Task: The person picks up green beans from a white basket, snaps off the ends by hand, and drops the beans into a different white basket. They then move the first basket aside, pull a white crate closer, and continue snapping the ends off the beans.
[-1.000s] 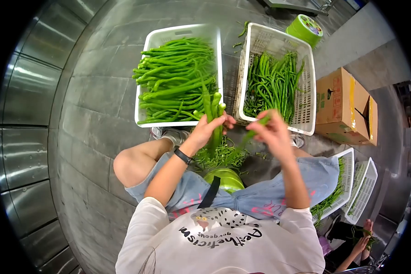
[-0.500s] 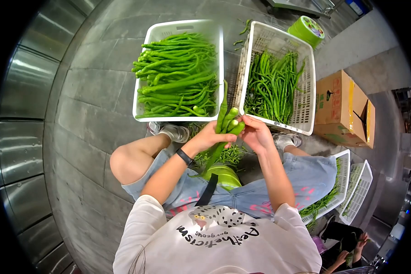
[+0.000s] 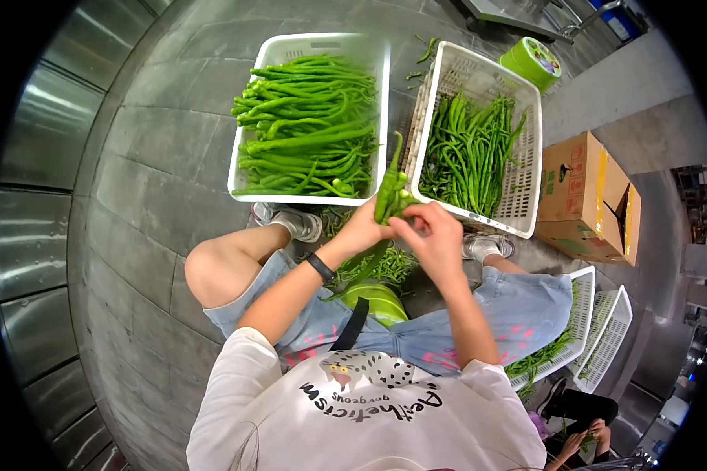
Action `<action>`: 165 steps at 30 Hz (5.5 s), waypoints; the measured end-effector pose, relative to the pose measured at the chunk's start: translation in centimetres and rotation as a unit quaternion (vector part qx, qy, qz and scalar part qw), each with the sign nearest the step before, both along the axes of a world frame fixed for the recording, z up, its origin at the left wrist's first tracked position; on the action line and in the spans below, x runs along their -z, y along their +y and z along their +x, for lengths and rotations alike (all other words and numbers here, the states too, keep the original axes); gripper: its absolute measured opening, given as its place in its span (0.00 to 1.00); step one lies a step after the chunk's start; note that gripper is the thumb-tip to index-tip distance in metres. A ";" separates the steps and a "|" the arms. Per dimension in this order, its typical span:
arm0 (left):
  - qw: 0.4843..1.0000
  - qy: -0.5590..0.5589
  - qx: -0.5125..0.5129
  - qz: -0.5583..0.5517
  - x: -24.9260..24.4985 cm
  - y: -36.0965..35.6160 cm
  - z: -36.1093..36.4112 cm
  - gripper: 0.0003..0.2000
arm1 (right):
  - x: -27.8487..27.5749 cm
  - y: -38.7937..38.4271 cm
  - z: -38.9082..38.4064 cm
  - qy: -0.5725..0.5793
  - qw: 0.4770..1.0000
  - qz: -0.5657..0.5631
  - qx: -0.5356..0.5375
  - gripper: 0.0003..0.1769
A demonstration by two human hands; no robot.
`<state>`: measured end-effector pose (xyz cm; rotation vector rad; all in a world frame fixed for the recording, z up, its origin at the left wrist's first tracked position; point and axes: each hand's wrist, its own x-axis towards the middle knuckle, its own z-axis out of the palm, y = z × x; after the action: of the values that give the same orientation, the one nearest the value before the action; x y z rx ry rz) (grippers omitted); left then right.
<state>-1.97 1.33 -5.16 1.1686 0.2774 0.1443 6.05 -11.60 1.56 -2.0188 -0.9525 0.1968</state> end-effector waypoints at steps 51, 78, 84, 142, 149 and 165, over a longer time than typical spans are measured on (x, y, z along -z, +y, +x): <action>0.858 0.040 0.041 0.511 -1.4 0.3 -1.4 0.22 | 0.5 -2.4 2.5 0.487 0.863 0.136 -0.018 0.10; 0.770 -0.313 -0.103 -0.546 -3.2 10.8 -3.0 0.11 | 3.9 0.3 -0.2 0.392 0.900 0.120 -0.146 0.15; 0.774 -0.339 -0.096 -0.526 -3.7 10.0 -3.2 0.11 | 1.9 4.6 -3.9 0.038 0.983 0.137 -0.113 0.13; 0.860 0.033 -0.274 -0.430 -6.9 9.8 -2.0 0.08 | 13.4 18.0 30.2 -0.291 0.951 0.010 0.102 0.15; 0.868 0.046 -0.267 -0.416 -4.7 8.0 -1.0 0.06 | 25.4 -4.7 30.8 0.141 0.837 -0.380 0.368 0.65; 0.893 0.130 -0.201 -0.381 -0.8 4.7 2.9 0.06 | 28.3 -6.9 29.5 0.152 0.783 -0.525 0.295 0.54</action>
<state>0.96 6.05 -4.33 0.3297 0.7402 0.2168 35.57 -18.48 -26.70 -3.0387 0.1488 0.8111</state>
